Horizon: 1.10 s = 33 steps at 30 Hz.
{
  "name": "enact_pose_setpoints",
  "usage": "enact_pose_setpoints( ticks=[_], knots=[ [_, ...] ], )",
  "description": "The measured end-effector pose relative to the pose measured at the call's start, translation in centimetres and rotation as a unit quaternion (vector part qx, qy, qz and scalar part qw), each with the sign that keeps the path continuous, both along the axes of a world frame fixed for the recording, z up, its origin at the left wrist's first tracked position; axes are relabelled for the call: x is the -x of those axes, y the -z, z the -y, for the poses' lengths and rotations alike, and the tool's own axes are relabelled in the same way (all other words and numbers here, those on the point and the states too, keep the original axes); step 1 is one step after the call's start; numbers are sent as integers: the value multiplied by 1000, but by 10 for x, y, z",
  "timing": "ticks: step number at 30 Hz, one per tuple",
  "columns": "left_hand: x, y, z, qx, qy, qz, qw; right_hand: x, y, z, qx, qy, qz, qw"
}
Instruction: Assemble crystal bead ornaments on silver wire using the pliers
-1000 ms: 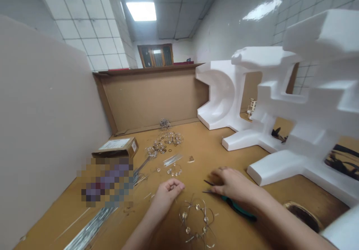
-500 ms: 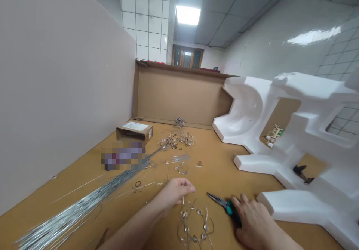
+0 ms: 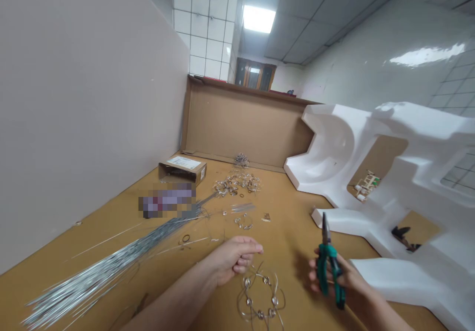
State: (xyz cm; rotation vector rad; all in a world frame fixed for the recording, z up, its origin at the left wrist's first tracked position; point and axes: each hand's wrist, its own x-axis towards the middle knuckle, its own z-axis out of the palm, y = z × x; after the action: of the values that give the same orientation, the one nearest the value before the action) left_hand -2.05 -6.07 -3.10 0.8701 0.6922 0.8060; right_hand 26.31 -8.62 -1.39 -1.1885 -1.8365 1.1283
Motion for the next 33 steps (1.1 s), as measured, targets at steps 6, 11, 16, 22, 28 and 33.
enact_pose_setpoints(
  ticks=[6, 11, 16, 22, 28, 33],
  knots=[
    [-1, 0, 0, 15, 3, 9, 1000, 14, -9, 11, 194, -68, -170, 964],
    [0, 1, 0, 16, 4, 10, 1000, 26, -4, 25, 255, -143, -180, 939],
    [0, -2, 1, 22, 8, 7, 1000, 37, -14, 24, 58, -61, 96, 992],
    [0, -8, 6, 23, 33, 9, 999, 22, -39, 12, -466, 2, 443, 766],
    [-2, -8, 8, 24, 55, 8, 998, 26, -52, 10, -547, -13, 472, 691],
    [-2, -10, 9, 23, 64, 3, 998, 29, -56, 8, -559, -21, 478, 677]
  ],
)
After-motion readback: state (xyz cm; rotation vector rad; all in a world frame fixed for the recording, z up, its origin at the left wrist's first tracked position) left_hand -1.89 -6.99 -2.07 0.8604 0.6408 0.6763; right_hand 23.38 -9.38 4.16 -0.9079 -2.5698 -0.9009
